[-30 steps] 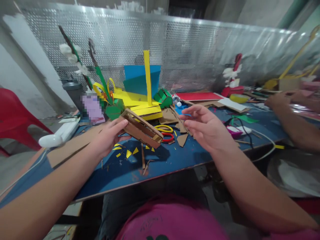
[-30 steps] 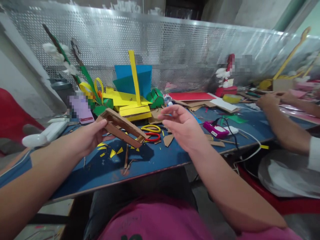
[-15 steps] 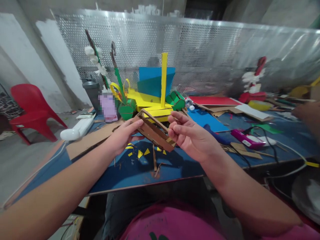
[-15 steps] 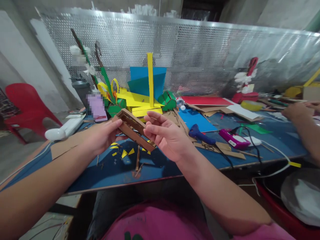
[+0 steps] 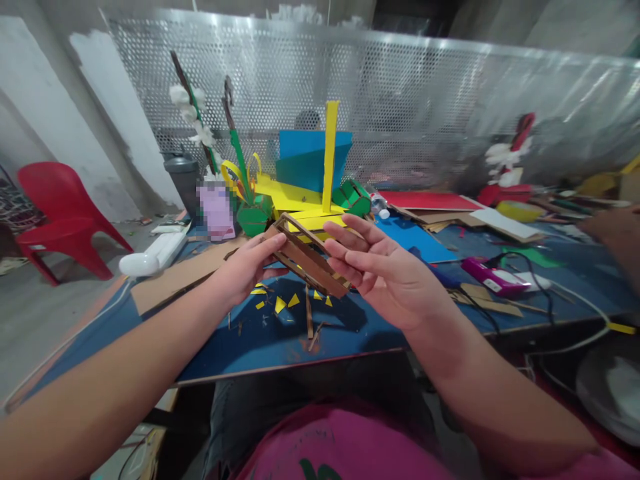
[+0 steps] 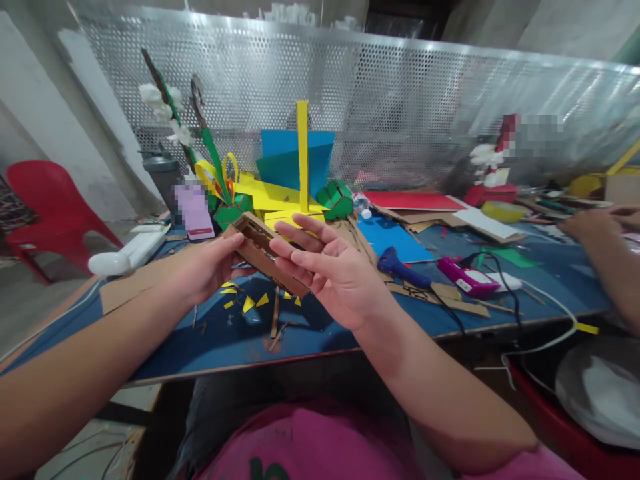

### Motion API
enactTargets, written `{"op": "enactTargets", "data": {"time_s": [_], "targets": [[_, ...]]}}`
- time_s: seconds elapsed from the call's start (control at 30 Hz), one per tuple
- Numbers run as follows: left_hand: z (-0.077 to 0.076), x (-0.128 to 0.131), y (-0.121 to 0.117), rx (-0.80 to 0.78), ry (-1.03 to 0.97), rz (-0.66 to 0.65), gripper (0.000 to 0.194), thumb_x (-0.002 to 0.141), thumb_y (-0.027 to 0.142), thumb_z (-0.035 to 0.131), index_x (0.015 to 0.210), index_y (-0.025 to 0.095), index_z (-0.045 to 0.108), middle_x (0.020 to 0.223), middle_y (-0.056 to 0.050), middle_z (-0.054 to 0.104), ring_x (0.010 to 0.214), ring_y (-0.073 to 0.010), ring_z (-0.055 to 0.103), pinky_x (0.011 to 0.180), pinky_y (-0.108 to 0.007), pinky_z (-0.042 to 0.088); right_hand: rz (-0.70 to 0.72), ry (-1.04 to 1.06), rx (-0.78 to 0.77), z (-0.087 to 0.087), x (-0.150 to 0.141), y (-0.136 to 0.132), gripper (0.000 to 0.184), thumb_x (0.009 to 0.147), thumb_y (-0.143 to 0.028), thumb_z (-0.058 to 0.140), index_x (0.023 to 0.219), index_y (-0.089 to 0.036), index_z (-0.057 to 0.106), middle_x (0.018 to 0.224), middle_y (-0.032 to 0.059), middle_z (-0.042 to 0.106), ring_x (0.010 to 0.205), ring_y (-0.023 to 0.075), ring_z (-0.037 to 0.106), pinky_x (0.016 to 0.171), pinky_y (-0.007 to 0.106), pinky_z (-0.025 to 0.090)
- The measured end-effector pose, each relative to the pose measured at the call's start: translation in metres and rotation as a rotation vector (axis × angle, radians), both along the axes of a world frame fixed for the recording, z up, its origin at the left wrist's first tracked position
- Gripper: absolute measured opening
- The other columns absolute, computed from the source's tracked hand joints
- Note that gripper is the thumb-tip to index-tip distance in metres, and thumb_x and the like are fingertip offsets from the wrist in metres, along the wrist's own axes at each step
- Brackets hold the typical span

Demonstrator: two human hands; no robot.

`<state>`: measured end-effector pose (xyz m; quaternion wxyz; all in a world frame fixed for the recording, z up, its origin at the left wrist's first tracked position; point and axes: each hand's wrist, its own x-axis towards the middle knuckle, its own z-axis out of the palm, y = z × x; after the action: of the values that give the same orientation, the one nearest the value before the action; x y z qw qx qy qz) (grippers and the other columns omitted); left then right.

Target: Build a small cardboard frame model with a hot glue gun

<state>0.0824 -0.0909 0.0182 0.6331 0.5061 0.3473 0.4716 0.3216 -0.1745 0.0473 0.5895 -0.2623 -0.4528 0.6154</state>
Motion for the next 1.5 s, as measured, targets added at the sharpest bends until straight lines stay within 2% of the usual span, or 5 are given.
{"op": "enactTargets", "data": {"time_s": [0.13, 0.27, 0.57, 0.87, 1.5], "targets": [[-0.003, -0.002, 0.004, 0.004, 0.005, -0.017, 0.068, 0.076, 0.060, 0.099, 0.130, 0.024, 0.077, 0.132, -0.010, 0.080, 0.114, -0.0282, 0.076, 0.082, -0.035, 0.064, 0.032, -0.121, 0.141, 0.004, 0.003, -0.008, 0.040, 0.077, -0.019, 0.101, 0.108, -0.031, 0.080, 0.117, -0.0042, 0.090, 0.074, 0.0138, 0.084, 0.067, 0.026, 0.069], [-0.008, -0.005, 0.008, 0.016, 0.013, -0.030, 0.064, 0.081, 0.061, 0.095, 0.131, 0.026, 0.076, 0.131, -0.010, 0.081, 0.118, -0.0291, 0.076, 0.085, -0.037, 0.063, 0.012, -0.284, 0.314, 0.019, 0.016, -0.004, 0.034, 0.082, -0.049, 0.099, 0.082, -0.026, 0.075, 0.081, -0.0006, 0.082, 0.048, 0.0103, 0.061, 0.040, 0.026, 0.040], [-0.004, -0.002, -0.001, 0.288, 0.126, 0.063, 0.067, 0.076, 0.056, 0.098, 0.129, 0.027, 0.069, 0.132, -0.009, 0.076, 0.127, -0.0320, 0.071, 0.100, -0.041, 0.061, -0.310, -0.757, 0.582, -0.010, 0.038, 0.085, 0.017, 0.093, -0.044, 0.085, 0.101, -0.030, 0.077, 0.101, 0.0022, 0.075, 0.093, 0.0243, 0.069, 0.089, 0.043, 0.056], [0.013, -0.013, -0.017, 1.093, 0.525, 0.224, 0.082, 0.074, 0.042, 0.103, 0.145, 0.032, 0.062, 0.155, -0.011, 0.062, 0.152, -0.0385, 0.051, 0.132, -0.053, 0.038, -0.333, -0.804, 0.856, -0.031, 0.017, 0.073, 0.025, 0.089, -0.034, 0.087, 0.110, -0.031, 0.075, 0.109, 0.0052, 0.073, 0.101, 0.0275, 0.067, 0.092, 0.045, 0.056], [0.014, -0.010, -0.020, 1.042, 0.543, 0.122, 0.084, 0.079, 0.039, 0.099, 0.153, 0.034, 0.059, 0.158, -0.012, 0.062, 0.149, -0.0383, 0.056, 0.128, -0.053, 0.043, -0.341, -0.800, 0.865, -0.041, 0.011, 0.074, 0.023, 0.086, -0.032, 0.085, 0.103, -0.032, 0.069, 0.101, 0.0028, 0.072, 0.091, 0.0239, 0.068, 0.079, 0.041, 0.063]]}}
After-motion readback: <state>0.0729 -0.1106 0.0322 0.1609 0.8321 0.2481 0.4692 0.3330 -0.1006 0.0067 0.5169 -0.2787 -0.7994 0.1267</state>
